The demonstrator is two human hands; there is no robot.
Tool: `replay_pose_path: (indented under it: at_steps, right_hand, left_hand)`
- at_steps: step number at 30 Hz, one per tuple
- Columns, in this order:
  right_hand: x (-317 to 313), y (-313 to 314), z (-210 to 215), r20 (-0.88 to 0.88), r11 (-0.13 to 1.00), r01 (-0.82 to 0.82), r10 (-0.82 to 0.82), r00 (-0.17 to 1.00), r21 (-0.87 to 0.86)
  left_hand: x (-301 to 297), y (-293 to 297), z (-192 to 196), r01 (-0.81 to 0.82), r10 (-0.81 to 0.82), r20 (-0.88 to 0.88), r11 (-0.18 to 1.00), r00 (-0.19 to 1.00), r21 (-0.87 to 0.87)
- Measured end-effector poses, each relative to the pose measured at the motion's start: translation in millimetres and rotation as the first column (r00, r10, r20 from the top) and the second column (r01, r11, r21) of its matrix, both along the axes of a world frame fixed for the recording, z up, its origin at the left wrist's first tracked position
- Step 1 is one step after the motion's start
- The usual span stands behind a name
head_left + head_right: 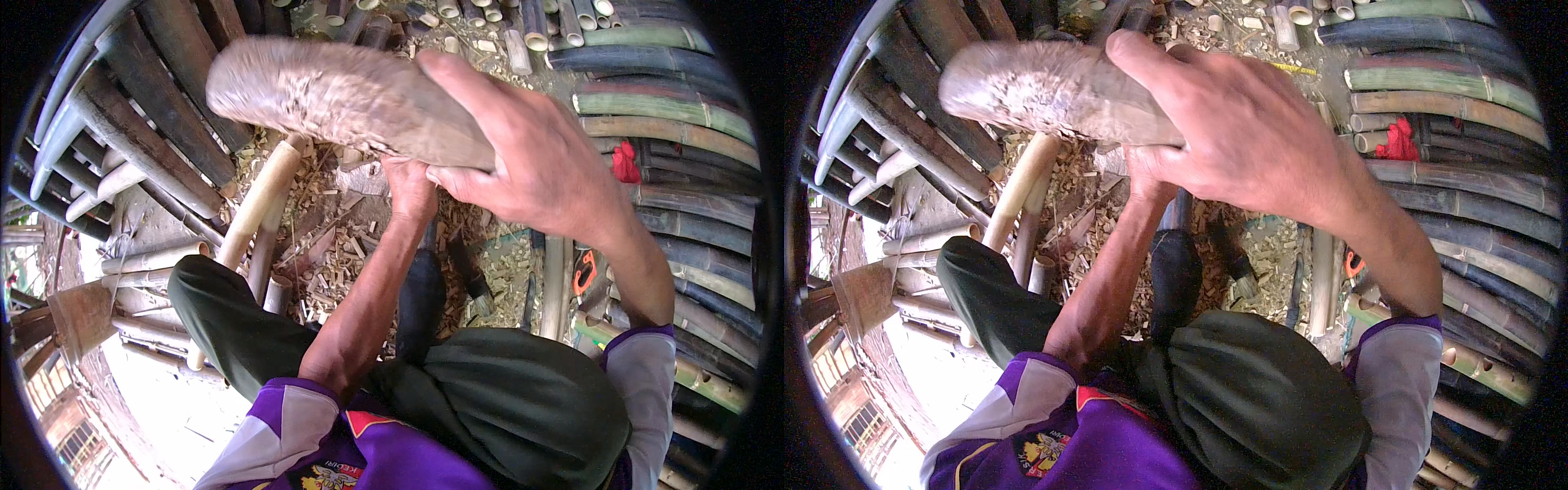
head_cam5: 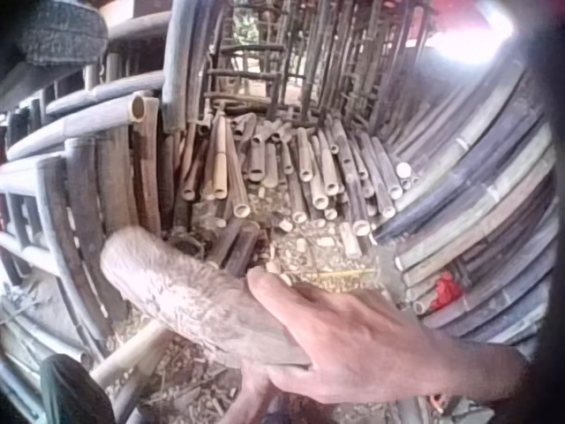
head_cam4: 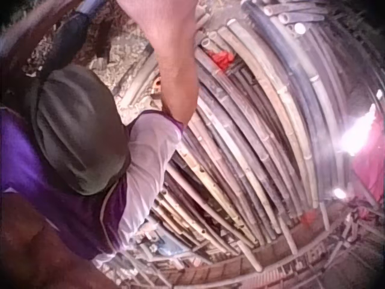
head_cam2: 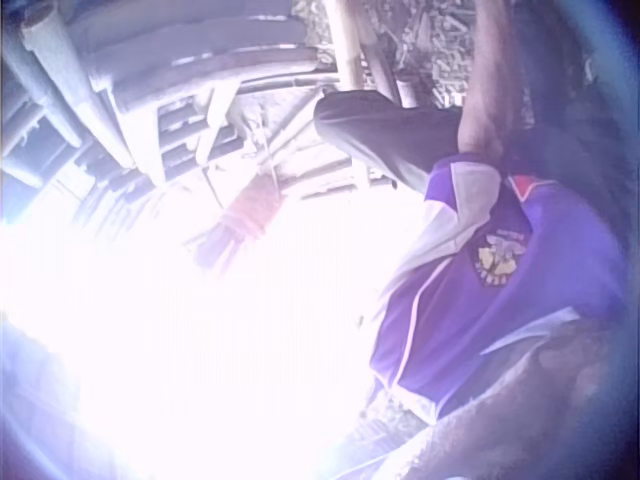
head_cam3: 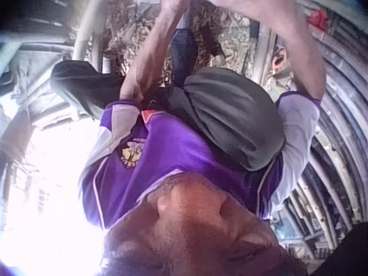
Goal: The person sits on the ground and uses a knife and a wooden mallet to carve and shape a bamboo pole. They repeatedly strike the knife with the mallet to remove material and smooth the surface, then place the finished piece among other bamboo poles.
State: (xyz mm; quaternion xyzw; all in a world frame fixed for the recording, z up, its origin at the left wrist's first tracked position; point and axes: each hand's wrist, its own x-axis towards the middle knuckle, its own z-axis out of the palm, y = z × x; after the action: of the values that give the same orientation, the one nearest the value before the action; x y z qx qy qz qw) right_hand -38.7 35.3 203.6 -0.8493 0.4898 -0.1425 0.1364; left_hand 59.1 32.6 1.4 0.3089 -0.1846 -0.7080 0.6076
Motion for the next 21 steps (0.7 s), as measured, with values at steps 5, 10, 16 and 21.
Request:
replay_pose_path:
  at_steps: [5, 10, 16, 21]
  right_hand:
    - [-19, 5, -12, -0.251, 0.908, 0.224, -0.138, 0.958, 0.355]
    - [-79, 41, -108, 0.441, 0.827, 0.339, -0.535, 0.721, 0.448]
    - [-151, 144, -257, 0.121, 0.478, 0.796, -0.875, 0.469, 0.372]
    - [-178, 225, -303, 0.131, 0.491, 0.821, -0.871, 0.474, 0.291]
  left_hand:
    - [-14, -2, -15, 0.055, 0.037, 0.578, 0.988, 0.815, -0.141]
    - [29, -66, 4, 0.248, -0.255, 0.318, 0.967, 0.913, 0.064]
    - [14, -60, 37, 0.218, -0.194, -0.121, 0.949, 0.974, 0.226]
    - [-59, -25, -8, 0.343, -0.429, 0.204, 0.870, 0.880, 0.354]
